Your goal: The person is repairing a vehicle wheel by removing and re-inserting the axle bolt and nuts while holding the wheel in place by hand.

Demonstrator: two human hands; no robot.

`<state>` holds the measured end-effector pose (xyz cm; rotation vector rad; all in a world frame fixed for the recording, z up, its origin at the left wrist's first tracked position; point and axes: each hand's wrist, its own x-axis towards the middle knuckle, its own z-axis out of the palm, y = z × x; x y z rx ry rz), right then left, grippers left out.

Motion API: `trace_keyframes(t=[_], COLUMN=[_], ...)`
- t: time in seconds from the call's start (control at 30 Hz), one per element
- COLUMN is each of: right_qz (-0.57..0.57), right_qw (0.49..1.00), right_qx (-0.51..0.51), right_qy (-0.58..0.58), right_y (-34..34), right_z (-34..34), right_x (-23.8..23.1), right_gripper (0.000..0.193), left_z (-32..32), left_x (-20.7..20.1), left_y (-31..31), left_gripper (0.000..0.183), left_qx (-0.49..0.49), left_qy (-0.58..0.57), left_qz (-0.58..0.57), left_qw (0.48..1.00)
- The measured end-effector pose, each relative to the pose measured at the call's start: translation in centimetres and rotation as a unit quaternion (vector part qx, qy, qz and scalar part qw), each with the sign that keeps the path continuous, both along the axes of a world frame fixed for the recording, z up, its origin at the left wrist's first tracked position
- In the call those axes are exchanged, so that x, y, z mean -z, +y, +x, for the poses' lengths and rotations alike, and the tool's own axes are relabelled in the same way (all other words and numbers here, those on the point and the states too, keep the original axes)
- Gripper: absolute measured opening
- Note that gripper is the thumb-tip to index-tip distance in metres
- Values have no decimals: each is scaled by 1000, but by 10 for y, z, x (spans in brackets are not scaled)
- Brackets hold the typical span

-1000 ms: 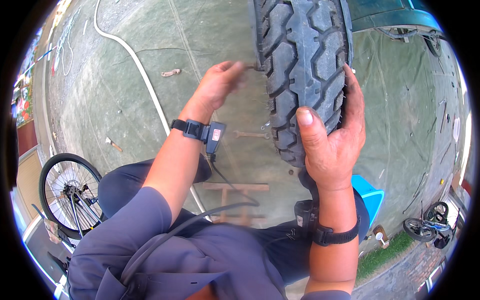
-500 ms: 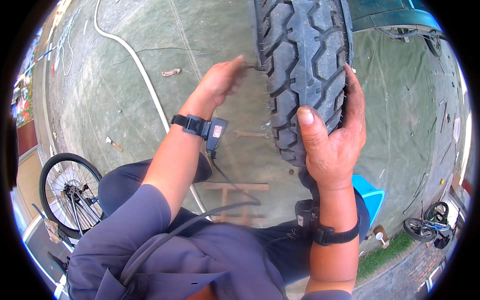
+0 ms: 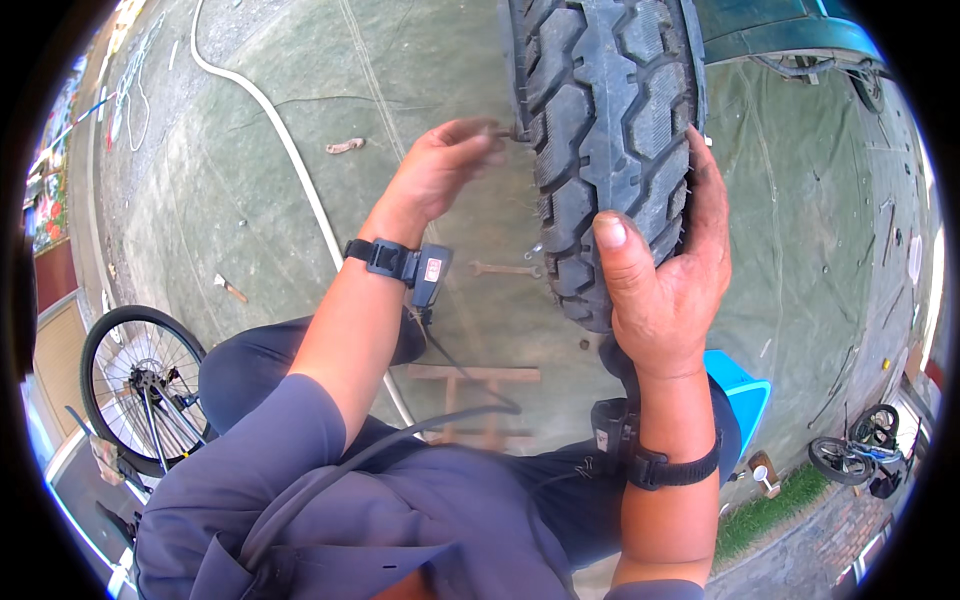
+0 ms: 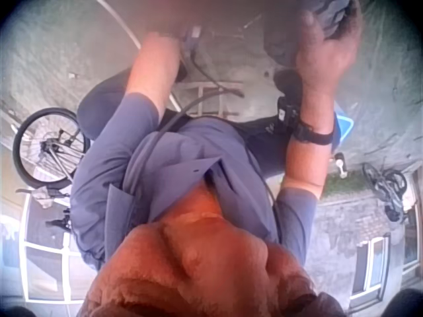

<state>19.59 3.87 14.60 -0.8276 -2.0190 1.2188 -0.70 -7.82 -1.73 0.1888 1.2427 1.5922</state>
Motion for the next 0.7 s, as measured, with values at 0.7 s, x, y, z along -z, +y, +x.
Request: trace_keyframes(t=[0.7], right_qz=[4], right_qw=[1000], right_qx=[-8], right_qy=[1], right_y=[0], right_z=[0], right_x=[-2], right_gripper=[83], left_z=[-11], left_x=[-10], left_y=[8], left_gripper=[33], left_qx=[74], left_qy=[91], left_qz=[-135], left_qw=[984])
